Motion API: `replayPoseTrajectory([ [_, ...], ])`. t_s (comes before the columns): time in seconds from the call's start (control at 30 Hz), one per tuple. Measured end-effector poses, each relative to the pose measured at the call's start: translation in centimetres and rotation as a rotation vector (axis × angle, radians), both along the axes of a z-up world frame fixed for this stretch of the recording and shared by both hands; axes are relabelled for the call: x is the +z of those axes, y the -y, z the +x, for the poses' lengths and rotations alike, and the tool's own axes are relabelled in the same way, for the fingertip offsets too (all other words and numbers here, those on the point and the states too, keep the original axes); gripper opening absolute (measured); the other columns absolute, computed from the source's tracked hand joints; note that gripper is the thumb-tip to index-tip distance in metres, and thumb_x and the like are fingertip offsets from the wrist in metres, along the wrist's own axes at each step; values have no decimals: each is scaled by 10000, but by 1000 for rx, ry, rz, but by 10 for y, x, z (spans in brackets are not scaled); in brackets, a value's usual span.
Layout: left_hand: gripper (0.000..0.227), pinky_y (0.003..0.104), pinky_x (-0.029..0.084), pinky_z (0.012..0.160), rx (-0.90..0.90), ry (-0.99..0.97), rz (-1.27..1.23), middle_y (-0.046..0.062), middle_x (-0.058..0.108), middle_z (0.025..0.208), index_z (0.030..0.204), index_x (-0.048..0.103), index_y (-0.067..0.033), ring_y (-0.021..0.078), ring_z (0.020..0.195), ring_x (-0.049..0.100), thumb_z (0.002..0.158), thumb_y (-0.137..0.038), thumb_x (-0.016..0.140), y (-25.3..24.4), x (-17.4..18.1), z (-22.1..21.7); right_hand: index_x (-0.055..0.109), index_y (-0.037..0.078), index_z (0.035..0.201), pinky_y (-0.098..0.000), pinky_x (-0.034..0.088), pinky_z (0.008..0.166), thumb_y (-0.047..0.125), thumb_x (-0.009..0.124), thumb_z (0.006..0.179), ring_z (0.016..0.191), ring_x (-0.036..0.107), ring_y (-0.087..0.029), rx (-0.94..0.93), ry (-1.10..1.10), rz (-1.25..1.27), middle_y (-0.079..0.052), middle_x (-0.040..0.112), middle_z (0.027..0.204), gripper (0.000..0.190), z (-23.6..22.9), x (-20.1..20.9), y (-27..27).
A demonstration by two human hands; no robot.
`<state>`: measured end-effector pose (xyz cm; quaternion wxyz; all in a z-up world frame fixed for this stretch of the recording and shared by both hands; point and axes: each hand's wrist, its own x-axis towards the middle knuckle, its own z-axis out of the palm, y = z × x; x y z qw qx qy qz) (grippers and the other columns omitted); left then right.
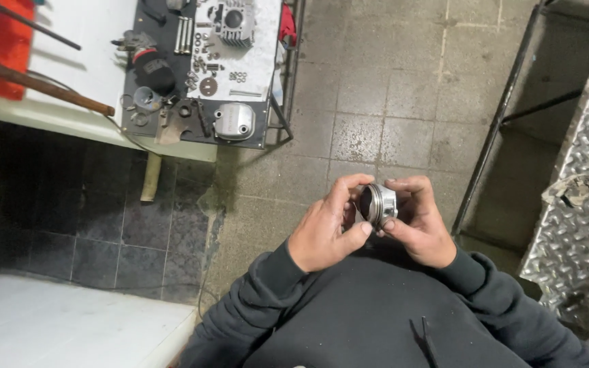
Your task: The person holds a small cylindrical metal part, rotates it, and uses a file to scrape its surface. They then wipe the part with a cloth. The scene is a workshop with tools and engine parts on a workbench.
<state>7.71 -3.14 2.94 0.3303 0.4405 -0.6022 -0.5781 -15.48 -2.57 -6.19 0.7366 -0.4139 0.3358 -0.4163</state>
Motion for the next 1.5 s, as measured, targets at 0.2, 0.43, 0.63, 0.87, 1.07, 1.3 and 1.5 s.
replayPoseTrajectory([
  [0.2,576,347,590,839,105,83,-36,145,680,1144,1425,465,-73,215,934,708,926,-266,676,35,-12,-23,401,121,1400,-370,494,1032,-13,719,923,1224,577,-201,-52,3,-165,-125,568,1317,589,-5,-7,30],
  [0.43,577,326,578,703,167,242,-63,106,678,1073,1394,524,-92,188,746,674,847,-191,680,116,-20,-68,411,121,1366,-378,531,1009,-43,731,909,1185,619,-206,-88,37,-112,-113,590,1273,581,-39,-30,105],
  [0.63,531,300,568,666,211,223,-81,80,676,1192,1346,569,-105,160,711,637,826,-140,669,209,-20,-114,414,124,1351,-366,544,966,-37,757,878,1144,611,-178,-75,4,-67,-81,558,1260,606,-83,-40,196],
  [0.87,535,283,577,736,263,187,-176,95,587,1377,1395,582,-127,144,821,639,874,-162,701,308,-48,-163,411,120,1342,-327,524,914,-80,746,851,1101,586,-156,-105,-39,-102,-69,516,1257,627,-131,-46,306],
  [1.07,706,299,490,1028,331,-327,-58,83,528,1449,1583,322,-50,113,1234,548,1034,-320,675,376,-109,-189,373,130,1368,-368,559,816,-48,651,908,972,631,-188,-113,64,10,-133,598,1163,566,-142,-71,400],
  [1.3,558,246,462,682,393,-831,435,71,654,1197,1544,431,7,104,963,612,1088,-226,654,494,-176,-205,337,150,1351,-461,575,808,14,552,993,1027,672,-275,-21,21,56,-224,635,1242,439,-139,-84,523],
  [1.5,550,249,499,834,386,-842,312,52,635,1256,1588,427,36,102,1035,611,1091,-113,611,641,-230,-185,344,158,1291,-465,579,777,56,505,976,1066,684,-316,60,-48,127,-217,614,1302,368,-120,-98,674],
])
